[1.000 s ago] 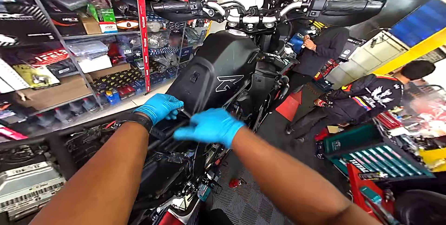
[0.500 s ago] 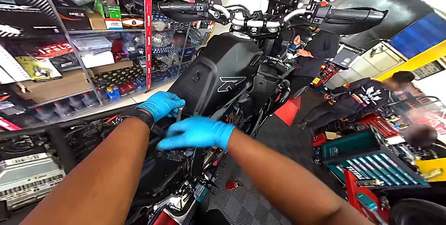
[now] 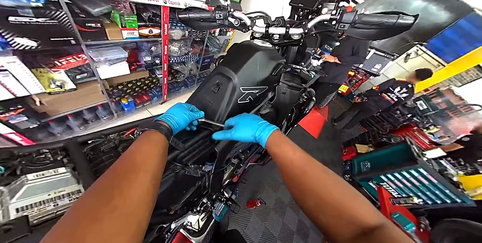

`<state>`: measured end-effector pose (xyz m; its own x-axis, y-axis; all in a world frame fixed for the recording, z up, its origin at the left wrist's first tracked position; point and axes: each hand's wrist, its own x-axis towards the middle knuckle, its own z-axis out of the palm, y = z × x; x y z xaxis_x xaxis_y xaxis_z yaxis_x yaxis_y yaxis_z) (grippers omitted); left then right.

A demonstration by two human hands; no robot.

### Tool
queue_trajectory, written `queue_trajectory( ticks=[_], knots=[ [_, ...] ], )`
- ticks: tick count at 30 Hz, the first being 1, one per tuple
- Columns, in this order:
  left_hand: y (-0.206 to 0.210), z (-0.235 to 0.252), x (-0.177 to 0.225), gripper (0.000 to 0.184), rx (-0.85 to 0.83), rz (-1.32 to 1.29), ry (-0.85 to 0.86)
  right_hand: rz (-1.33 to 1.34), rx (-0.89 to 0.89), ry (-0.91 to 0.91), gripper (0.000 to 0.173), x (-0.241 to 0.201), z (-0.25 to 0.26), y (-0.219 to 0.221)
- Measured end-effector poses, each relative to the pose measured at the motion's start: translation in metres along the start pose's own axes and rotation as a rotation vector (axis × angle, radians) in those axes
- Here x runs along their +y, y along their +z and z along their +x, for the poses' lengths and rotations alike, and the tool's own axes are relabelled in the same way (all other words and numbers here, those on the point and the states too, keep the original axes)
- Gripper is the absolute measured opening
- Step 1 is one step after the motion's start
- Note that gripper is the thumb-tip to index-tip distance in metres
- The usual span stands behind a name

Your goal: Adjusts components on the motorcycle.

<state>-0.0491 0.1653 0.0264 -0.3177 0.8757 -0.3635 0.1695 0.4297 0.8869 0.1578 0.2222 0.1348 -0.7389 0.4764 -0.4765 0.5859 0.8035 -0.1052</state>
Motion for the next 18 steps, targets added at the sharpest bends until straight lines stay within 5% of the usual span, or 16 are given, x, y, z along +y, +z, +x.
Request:
queue_trajectory(
  ticks=[4,7,10,15,18],
  knots=[
    [0.001,0.000,0.000,0.027,-0.005,0.050,0.018,0.052,-0.010,-0.270,0.061,-0.081,-0.009,0.030],
    [-0.003,-0.004,0.000,0.028,0.000,-0.004,0.022,0.153,-0.036,-0.289,0.036,-0.033,0.004,0.014],
    [-0.003,-0.002,-0.001,0.030,-0.014,-0.009,0.005,-0.084,-0.019,-0.040,0.043,0.014,0.007,0.001],
    [0.001,-0.001,0.003,0.026,-0.026,0.023,0.024,0.002,0.036,-0.249,0.050,-0.078,-0.004,0.035],
    [-0.003,-0.002,0.001,0.028,-0.026,-0.008,0.028,0.023,-0.029,-0.231,0.036,-0.029,0.009,0.015]
  ],
)
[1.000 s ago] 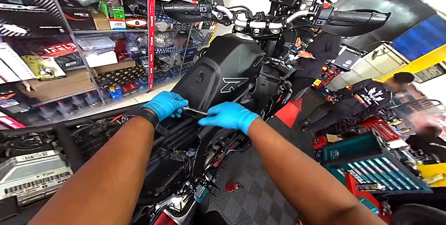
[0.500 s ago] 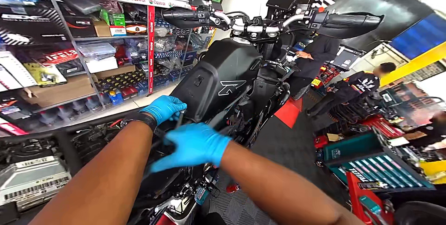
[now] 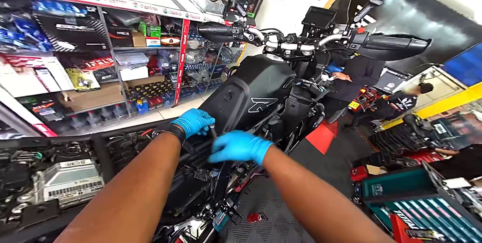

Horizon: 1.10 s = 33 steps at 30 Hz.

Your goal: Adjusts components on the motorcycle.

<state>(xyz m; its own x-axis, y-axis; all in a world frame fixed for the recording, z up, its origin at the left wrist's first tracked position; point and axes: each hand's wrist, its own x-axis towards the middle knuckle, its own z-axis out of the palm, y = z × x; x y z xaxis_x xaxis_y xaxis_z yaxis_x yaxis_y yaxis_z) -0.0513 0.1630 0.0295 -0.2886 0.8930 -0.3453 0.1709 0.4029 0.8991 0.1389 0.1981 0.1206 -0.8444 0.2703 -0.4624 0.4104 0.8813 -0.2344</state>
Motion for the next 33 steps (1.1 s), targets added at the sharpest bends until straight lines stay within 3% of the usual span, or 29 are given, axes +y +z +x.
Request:
queue_trajectory(
  ticks=[2,3,7,9,11,13,15,17,20,23,27,30,33],
  knots=[
    [0.001,0.002,-0.002,0.029,-0.005,-0.006,-0.013,-0.193,-0.029,0.166,0.041,0.034,-0.005,-0.008],
    [0.002,0.003,-0.002,0.028,-0.008,-0.004,-0.016,-0.250,-0.014,0.189,0.045,0.030,-0.008,-0.005],
    [0.004,0.005,-0.001,0.026,-0.001,0.003,-0.018,-0.122,-0.013,-0.013,0.054,-0.048,-0.003,0.016],
    [0.002,0.001,0.001,0.026,0.005,0.008,-0.017,0.031,-0.028,-0.089,0.039,-0.023,0.001,0.007],
    [0.002,0.001,0.000,0.028,0.001,0.007,-0.016,-0.076,-0.056,0.038,0.035,0.023,-0.007,-0.005],
    [0.002,0.003,-0.001,0.028,0.005,-0.002,-0.020,-0.258,-0.016,0.192,0.041,0.037,-0.010,-0.004],
    [0.004,0.004,0.001,0.028,0.008,-0.002,-0.027,-0.296,-0.012,0.219,0.052,-0.007,-0.012,0.003],
    [0.004,0.003,0.000,0.028,0.006,-0.001,-0.033,-0.208,-0.064,0.148,0.053,-0.039,-0.012,0.005],
    [0.002,0.002,-0.002,0.027,0.011,-0.009,-0.034,0.046,-0.031,0.019,0.037,0.007,-0.017,0.001],
    [0.003,0.003,-0.001,0.026,0.017,-0.016,-0.038,-0.078,0.023,0.133,0.040,0.041,-0.024,0.000],
    [0.003,0.006,-0.001,0.024,0.028,-0.020,-0.038,-0.168,0.072,0.177,0.061,-0.030,-0.027,0.015],
    [0.007,0.008,-0.001,0.024,0.045,0.005,-0.018,-0.105,0.091,0.103,0.060,-0.068,-0.020,0.023],
    [0.002,0.007,-0.012,0.028,0.027,0.107,0.029,-0.012,0.125,0.015,0.049,-0.079,-0.006,0.031]
  ],
)
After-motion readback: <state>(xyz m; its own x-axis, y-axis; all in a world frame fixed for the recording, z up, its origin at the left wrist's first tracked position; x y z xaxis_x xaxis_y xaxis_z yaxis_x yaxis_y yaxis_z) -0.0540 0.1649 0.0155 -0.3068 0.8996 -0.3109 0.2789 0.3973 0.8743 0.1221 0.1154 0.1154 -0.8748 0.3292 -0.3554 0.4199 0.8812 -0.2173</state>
